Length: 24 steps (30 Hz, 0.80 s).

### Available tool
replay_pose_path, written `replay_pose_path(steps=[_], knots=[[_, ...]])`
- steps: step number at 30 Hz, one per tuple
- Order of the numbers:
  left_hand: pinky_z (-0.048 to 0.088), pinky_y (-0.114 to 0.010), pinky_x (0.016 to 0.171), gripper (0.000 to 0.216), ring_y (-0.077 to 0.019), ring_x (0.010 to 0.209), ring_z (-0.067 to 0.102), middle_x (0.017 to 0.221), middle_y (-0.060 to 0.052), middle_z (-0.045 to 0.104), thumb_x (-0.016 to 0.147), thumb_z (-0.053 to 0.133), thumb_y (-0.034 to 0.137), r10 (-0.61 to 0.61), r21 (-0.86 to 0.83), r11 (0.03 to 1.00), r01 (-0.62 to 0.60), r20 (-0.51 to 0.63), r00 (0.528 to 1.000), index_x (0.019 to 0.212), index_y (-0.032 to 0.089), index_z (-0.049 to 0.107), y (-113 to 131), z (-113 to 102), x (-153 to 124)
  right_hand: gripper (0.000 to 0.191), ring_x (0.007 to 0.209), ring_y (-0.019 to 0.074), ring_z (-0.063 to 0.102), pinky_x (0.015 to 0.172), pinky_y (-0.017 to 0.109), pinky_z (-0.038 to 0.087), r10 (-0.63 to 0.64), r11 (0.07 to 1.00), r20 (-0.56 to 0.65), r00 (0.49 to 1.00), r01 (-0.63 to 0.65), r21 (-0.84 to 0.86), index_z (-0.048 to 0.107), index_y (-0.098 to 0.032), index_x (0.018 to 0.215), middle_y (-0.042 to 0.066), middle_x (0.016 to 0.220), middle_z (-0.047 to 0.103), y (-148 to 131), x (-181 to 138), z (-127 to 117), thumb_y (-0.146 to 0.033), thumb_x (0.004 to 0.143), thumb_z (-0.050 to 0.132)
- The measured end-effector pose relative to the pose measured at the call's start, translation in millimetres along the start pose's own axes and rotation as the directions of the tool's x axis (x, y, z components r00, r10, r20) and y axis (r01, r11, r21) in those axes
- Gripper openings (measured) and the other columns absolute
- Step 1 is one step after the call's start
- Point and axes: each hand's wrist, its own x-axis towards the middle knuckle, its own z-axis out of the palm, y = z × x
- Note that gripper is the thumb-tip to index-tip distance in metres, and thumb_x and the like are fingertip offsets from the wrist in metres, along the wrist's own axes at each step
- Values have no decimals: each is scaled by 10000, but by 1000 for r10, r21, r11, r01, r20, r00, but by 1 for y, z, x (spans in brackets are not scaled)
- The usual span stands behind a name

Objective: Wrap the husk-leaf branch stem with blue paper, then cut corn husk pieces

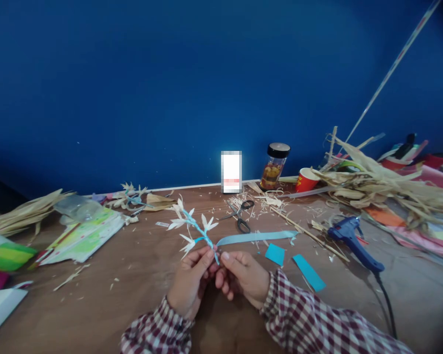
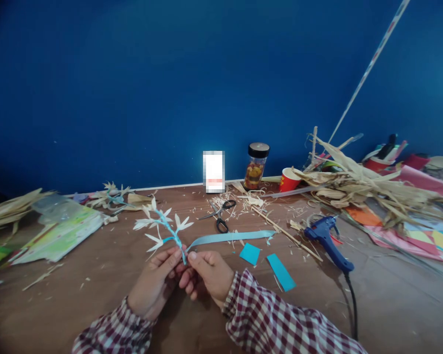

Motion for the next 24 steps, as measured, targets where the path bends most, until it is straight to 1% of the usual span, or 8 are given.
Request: replay_pose_path(steps=[3, 5, 10, 12, 14, 17, 20, 24], knots=[[432, -180, 468, 211, -86, 515, 540, 576, 3, 605, 580, 753, 215, 60, 52, 997, -55, -92, 994, 747, 114, 672, 0, 1, 1, 444, 394, 51, 491, 339, 137, 393, -47, 992, -31, 998, 43, -116, 610, -95, 760, 4, 543, 592, 3, 0, -1, -533, 737, 546], [421, -177, 456, 212, -81, 498, 523, 550, 9, 594, 575, 754, 225, 77, 63, 996, -71, -97, 992, 733, 112, 668, -2, 1, 1, 425, 391, 50, 483, 338, 135, 383, -81, 981, -49, 995, 71, -179, 604, -100, 754, -5, 529, 582, 5, 0, -1, -521, 747, 541], [377, -174, 403, 187, -65, 425, 464, 474, 36, 546, 609, 727, 263, 134, 127, 984, -124, -79, 988, 700, 121, 646, -8, 0, 1, 448, 344, 37, 424, 320, 128, 336, -139, 949, -86, 987, 108, -297, 560, -118, 725, -30, 477, 543, 7, -2, 3, -550, 784, 460], [358, -174, 377, 197, -62, 391, 448, 452, 44, 533, 617, 718, 280, 146, 150, 980, -131, -93, 985, 714, 124, 644, -8, 0, 0, 459, 348, 42, 431, 322, 133, 342, -129, 952, -71, 989, 104, -287, 545, -121, 721, -24, 483, 549, 5, -2, 5, -566, 779, 452], [347, -175, 361, 217, -58, 364, 437, 440, 51, 529, 606, 722, 294, 133, 151, 982, -114, -120, 984, 724, 128, 648, -7, 0, 0, 473, 378, 55, 464, 336, 145, 370, -92, 970, -39, 995, 80, -230, 541, -121, 744, -8, 518, 571, 3, -1, 5, -582, 775, 440], [413, -181, 440, 241, -74, 447, 518, 535, 20, 613, 542, 760, 277, 132, 136, 985, -107, -193, 972, 705, 126, 664, -3, 0, -1, 489, 420, 71, 505, 365, 163, 409, -43, 984, -4, 999, 41, -171, 527, -128, 793, 9, 568, 598, 2, -1, 4, -602, 781, 408], [456, -199, 545, 242, -100, 553, 570, 603, -9, 661, 503, 781, 252, 153, 150, 981, -121, -221, 963, 678, 122, 676, 0, 0, -1, 472, 409, 70, 505, 355, 153, 390, -51, 969, 11, 999, 52, -240, 490, -148, 795, 0, 567, 601, 3, -1, 4, -613, 773, 414], [445, -205, 536, 243, -100, 539, 560, 595, -15, 665, 493, 787, 240, 156, 164, 979, -121, -224, 962, 675, 122, 678, 0, 0, -2, 452, 358, 63, 472, 318, 138, 341, -73, 938, 34, 997, 80, -338, 443, -170, 779, -23, 528, 584, 3, -3, 6, -618, 780, 385]])
